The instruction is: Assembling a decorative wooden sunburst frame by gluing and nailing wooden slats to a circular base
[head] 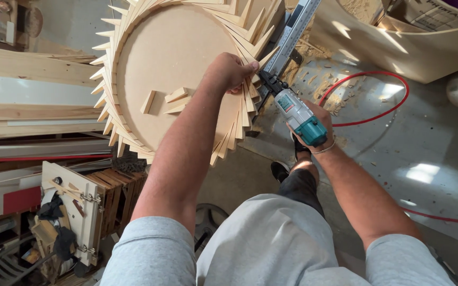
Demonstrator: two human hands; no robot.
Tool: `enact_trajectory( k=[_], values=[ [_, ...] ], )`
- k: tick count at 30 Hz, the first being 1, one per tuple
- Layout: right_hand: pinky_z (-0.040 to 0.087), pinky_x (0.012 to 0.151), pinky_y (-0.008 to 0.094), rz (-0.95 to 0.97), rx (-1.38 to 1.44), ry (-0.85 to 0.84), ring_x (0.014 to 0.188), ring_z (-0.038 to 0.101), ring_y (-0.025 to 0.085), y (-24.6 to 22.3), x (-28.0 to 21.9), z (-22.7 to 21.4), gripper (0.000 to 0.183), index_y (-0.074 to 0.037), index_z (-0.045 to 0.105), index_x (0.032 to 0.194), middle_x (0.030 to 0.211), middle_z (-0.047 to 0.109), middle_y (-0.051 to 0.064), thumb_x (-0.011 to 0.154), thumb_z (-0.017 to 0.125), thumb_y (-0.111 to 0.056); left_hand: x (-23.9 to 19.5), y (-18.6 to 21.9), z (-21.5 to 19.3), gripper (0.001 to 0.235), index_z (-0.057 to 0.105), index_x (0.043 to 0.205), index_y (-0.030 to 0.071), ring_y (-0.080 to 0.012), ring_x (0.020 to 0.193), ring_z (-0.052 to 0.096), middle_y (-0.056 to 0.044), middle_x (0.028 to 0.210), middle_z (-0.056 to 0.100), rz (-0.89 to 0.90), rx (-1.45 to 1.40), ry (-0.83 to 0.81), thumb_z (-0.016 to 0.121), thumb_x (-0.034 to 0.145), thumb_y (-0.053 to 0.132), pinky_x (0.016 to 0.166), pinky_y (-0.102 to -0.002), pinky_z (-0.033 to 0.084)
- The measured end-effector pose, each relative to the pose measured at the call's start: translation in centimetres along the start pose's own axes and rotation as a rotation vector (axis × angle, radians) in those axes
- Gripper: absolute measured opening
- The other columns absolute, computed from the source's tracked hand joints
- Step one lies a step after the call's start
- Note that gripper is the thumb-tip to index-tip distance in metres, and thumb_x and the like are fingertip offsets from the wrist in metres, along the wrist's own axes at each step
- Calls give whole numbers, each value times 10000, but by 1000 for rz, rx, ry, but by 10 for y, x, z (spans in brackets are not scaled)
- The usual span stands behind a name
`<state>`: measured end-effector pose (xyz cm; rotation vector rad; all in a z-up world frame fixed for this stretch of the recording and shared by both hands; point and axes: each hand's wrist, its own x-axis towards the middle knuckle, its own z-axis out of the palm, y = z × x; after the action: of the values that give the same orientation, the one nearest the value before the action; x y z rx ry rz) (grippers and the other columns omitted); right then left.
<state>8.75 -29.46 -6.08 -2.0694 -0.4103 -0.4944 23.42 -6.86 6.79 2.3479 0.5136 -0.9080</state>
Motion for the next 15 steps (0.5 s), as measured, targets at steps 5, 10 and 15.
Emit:
enact_trajectory(
  k=[5, 10, 15],
  values=[
    [569, 717, 396, 199, 179, -61, 811, 677, 284, 7, -33, 8, 297, -16, 699, 1008, 889, 699, 127, 869, 835, -240, 8, -3, 3, 605, 618, 739, 78, -273, 671, 666, -115, 703, 657, 16, 256, -47, 625, 943, 648, 694, -399, 555],
    [569, 780, 474, 242, 170, 6, 920, 690, 376, 0, -19, -16, 267, 15, 740, 992, 939, 727, 197, 908, 847, -215, -11, 10, -3, 646, 615, 675, 88, -233, 634, 695, -68, 656, 692, 31, 309, -50, 594, 976, 659, 692, -387, 542],
    [465, 1003, 635, 588, 33, -126, 1194, 588, 529, -3, 12, -61, 442, 55, 684, 1148, 1139, 679, 341, 983, 770, -346, -6, -8, 12, 593, 744, 1156, 122, -400, 1125, 696, -174, 1069, 746, 130, 174, 127, 543, 938, 636, 972, -521, 558]
  ],
)
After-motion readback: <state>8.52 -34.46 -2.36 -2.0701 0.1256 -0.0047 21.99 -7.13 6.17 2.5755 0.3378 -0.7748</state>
